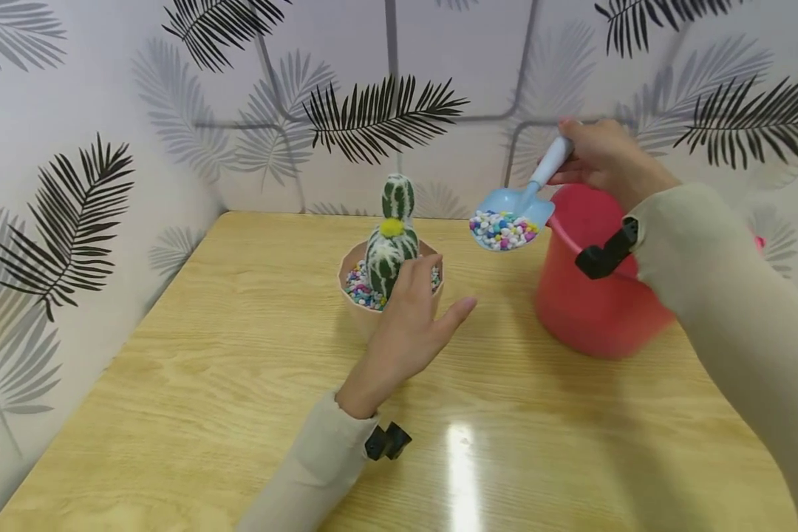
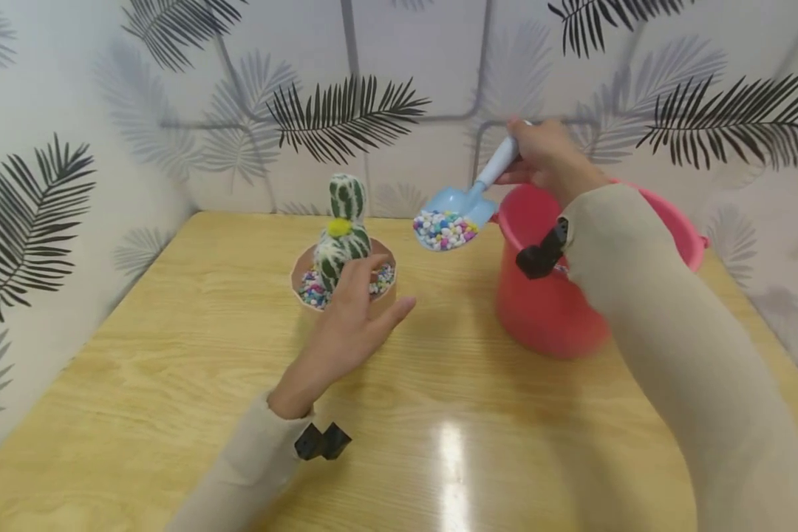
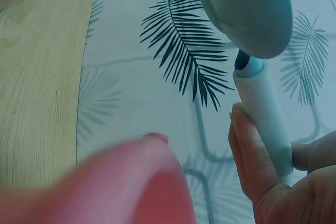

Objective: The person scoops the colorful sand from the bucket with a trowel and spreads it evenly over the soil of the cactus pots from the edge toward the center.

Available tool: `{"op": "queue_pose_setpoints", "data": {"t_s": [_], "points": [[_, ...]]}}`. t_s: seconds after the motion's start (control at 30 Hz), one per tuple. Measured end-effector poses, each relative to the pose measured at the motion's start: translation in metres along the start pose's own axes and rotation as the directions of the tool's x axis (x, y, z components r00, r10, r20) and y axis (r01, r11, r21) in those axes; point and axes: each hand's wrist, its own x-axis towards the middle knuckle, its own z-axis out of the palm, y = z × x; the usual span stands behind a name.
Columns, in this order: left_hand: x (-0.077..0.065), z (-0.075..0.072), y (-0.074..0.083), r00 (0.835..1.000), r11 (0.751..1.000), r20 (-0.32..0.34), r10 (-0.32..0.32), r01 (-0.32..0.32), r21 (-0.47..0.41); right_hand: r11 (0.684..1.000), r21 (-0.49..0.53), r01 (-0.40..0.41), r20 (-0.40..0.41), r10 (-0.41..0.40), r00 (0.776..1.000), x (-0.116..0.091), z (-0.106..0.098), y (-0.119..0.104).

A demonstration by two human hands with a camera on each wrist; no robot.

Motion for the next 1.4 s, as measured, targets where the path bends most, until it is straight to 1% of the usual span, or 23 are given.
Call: {"op": "queue_pose_setpoints", "data": {"t_s": [0.23, 0.47, 0.63, 0.73, 0.8, 0.93, 0.97, 1.03, 1.1, 1.2, 1.33, 1.4], "points": [[-0.006, -0.003, -0.002, 0.999, 1.000, 0.031, 0.013, -0.013, 0.005, 1.000, -0.020, -0.012, 0.001, 0.012, 1.000, 0.000, 0.007, 0.005], [-0.015, -0.009, -0.001, 0.994, 0.999, 0.103, -0.041, 0.037, 0.036, 0.999, -0.037, -0.011, 0.005, 0.011, 1.000, 0.004, 0.014, 0.010], [-0.021, -0.013, -0.005, 0.993, 0.998, 0.105, -0.053, 0.049, 0.039, 0.999, -0.046, -0.002, 0.019, 0.003, 1.000, 0.006, 0.018, 0.015], [-0.026, -0.017, -0.009, 0.995, 0.998, 0.082, -0.052, 0.049, 0.036, 0.997, -0.077, 0.003, 0.020, -0.001, 1.000, 0.007, 0.021, 0.017], [-0.028, -0.019, -0.013, 0.997, 0.998, 0.053, -0.054, 0.051, 0.042, 0.996, -0.094, 0.007, 0.015, -0.005, 1.000, 0.008, 0.023, 0.019], [-0.030, -0.024, -0.022, 0.999, 0.999, -0.038, -0.030, 0.032, 0.043, 0.995, -0.104, 0.007, 0.014, -0.006, 1.000, 0.011, 0.028, 0.022], [-0.030, -0.025, -0.024, 0.998, 0.999, -0.062, -0.016, 0.019, 0.044, 0.995, -0.104, 0.006, 0.017, -0.004, 1.000, 0.011, 0.029, 0.023], [-0.029, -0.028, -0.029, 0.994, 0.999, -0.107, 0.009, -0.004, 0.043, 0.994, -0.107, 0.005, 0.023, -0.003, 1.000, 0.012, 0.032, 0.025], [-0.028, -0.031, -0.034, 0.990, 0.999, -0.141, 0.018, -0.012, 0.043, 0.994, -0.109, 0.004, 0.029, -0.001, 1.000, 0.013, 0.034, 0.026], [-0.026, -0.036, -0.041, 0.982, 0.999, -0.189, 0.007, 0.000, 0.037, 0.992, -0.127, 0.008, 0.036, -0.004, 0.999, 0.013, 0.040, 0.028], [-0.025, -0.040, -0.053, 0.973, 1.000, -0.232, -0.009, 0.012, 0.013, 0.990, -0.138, 0.019, 0.057, -0.012, 0.998, 0.014, 0.048, 0.028], [-0.023, -0.042, -0.059, 0.972, 1.000, -0.234, -0.005, 0.004, -0.007, 0.991, -0.132, 0.024, 0.064, -0.015, 0.998, 0.015, 0.051, 0.028]]}}
